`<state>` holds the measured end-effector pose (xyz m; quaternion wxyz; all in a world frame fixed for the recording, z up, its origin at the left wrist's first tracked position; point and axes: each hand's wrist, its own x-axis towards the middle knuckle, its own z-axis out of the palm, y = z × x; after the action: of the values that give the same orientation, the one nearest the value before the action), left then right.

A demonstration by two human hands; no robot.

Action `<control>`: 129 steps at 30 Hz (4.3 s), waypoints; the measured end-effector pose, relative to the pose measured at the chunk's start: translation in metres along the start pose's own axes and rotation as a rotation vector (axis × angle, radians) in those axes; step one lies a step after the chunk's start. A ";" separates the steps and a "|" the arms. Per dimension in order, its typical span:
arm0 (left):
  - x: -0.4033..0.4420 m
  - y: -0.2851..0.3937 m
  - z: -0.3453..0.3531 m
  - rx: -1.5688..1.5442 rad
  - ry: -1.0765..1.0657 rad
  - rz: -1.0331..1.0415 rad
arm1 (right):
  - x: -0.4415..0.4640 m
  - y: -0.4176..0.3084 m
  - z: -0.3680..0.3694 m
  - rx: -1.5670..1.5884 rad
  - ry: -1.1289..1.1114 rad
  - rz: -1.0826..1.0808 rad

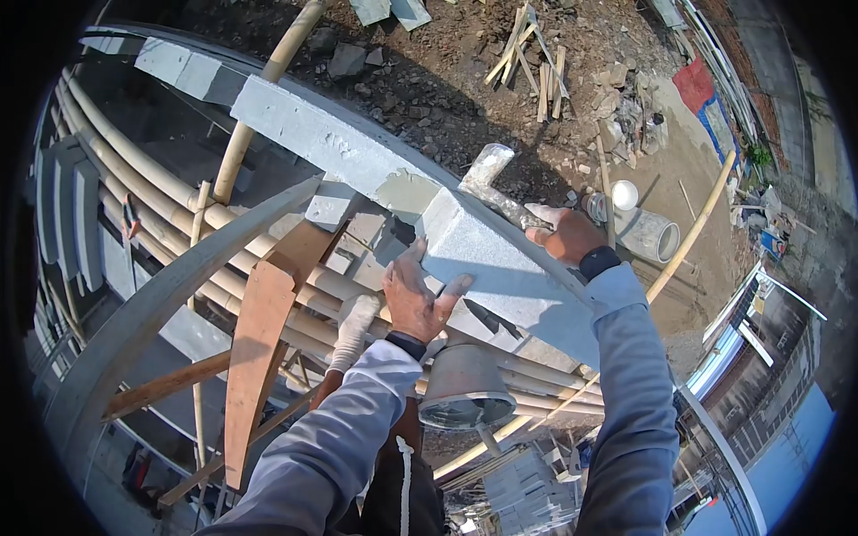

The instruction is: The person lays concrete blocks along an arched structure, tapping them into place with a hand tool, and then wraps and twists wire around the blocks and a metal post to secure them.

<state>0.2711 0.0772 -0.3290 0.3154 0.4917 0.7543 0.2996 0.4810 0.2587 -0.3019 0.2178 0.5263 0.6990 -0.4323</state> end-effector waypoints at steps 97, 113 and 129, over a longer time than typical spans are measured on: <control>-0.100 0.115 0.113 0.671 -0.917 1.027 | -0.249 0.068 0.283 1.468 1.015 0.692; -0.101 0.114 0.116 0.712 -0.903 1.067 | -0.259 0.061 0.265 1.479 1.152 0.611; -0.094 0.130 0.110 0.733 -1.005 1.067 | -0.318 -0.032 0.359 1.364 0.801 0.963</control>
<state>0.4576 0.0496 -0.2812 0.2501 0.9319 0.2375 -0.1121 0.5092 -0.2173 -0.2397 -0.2406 0.8846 0.0222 -0.3989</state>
